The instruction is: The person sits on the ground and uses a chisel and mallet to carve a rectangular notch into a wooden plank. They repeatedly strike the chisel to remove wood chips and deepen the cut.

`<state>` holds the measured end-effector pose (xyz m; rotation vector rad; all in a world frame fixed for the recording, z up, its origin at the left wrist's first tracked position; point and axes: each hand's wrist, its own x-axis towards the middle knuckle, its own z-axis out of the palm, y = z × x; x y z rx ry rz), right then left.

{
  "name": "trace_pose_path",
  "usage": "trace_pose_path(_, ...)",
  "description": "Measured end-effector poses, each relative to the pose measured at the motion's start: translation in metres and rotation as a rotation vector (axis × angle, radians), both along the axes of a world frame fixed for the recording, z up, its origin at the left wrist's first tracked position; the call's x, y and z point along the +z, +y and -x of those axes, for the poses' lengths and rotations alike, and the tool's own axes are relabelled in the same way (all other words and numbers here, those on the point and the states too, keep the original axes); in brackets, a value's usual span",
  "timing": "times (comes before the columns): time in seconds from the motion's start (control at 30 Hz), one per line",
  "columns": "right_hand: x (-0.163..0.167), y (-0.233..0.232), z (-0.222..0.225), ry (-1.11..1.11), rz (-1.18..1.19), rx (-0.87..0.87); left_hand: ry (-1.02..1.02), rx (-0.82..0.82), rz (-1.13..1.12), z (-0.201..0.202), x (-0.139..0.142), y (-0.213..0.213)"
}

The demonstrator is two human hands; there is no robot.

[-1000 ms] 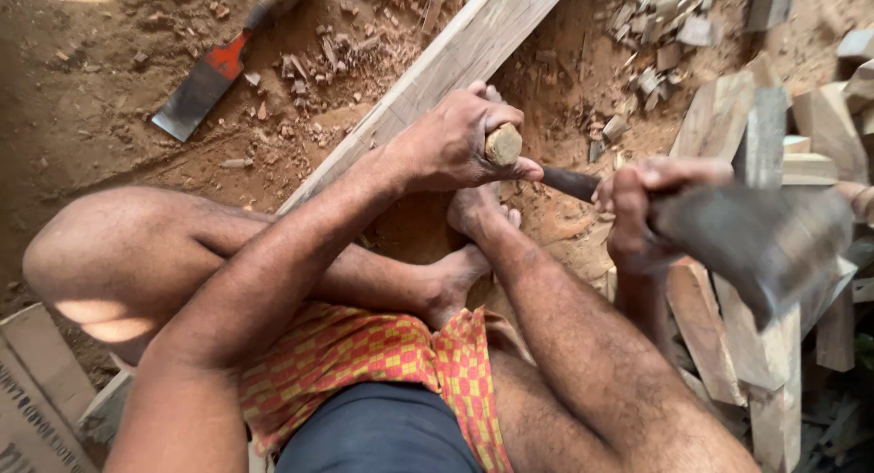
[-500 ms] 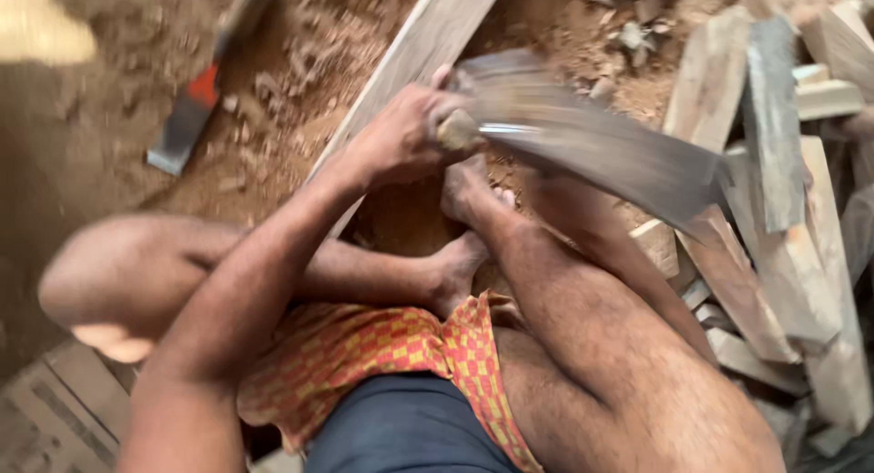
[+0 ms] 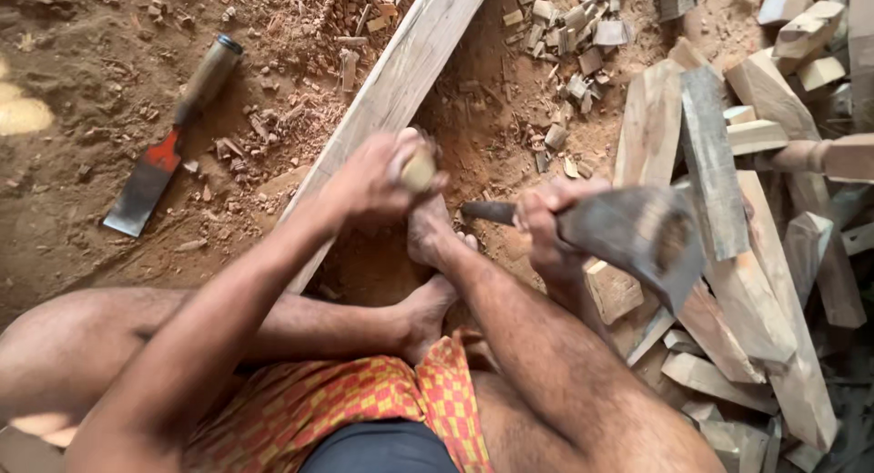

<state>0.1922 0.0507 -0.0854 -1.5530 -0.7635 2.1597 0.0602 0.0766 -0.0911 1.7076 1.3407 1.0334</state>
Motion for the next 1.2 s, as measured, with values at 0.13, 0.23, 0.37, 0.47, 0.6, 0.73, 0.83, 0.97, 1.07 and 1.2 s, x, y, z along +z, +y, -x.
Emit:
trace_pose_path(0.13,0.003,0.005,0.007,-0.01,-0.001,0.004,-0.151,0.187,0.343,-0.001,0.008,0.021)
trace_pose_path(0.23,-0.001,0.009,0.01,-0.016,-0.016,0.022,-0.105,0.26,0.556,0.013,0.026,0.033)
trace_pose_path(0.37,-0.01,0.013,0.004,-0.039,0.002,0.044,-0.299,0.234,0.388,0.026,0.02,0.009)
trace_pose_path(0.47,-0.011,0.013,0.002,0.001,-0.066,0.086,-0.224,0.219,0.32,0.021,0.004,0.01)
trace_pose_path(0.6,-0.004,0.011,0.011,0.115,0.014,0.027,-0.152,0.241,0.643,0.019,0.007,0.041)
trace_pose_path(0.73,0.003,0.015,0.023,-0.028,0.014,-0.006,-0.027,0.126,0.387,0.044,0.036,0.0)
trace_pose_path(0.83,0.006,0.013,0.029,-0.099,0.033,0.03,-0.367,0.235,0.201,0.063,0.048,-0.051)
trace_pose_path(0.97,0.012,0.011,0.041,-0.093,-0.008,0.067,-0.649,0.224,0.002,0.071,0.041,-0.067)
trace_pose_path(1.07,0.02,0.008,0.053,-0.203,-0.007,0.047,-0.734,0.376,-0.045,0.068,0.033,-0.058)
trace_pose_path(1.2,0.026,0.003,0.057,-0.132,-0.015,0.058,-0.967,0.382,-0.031,0.07,0.023,-0.054)
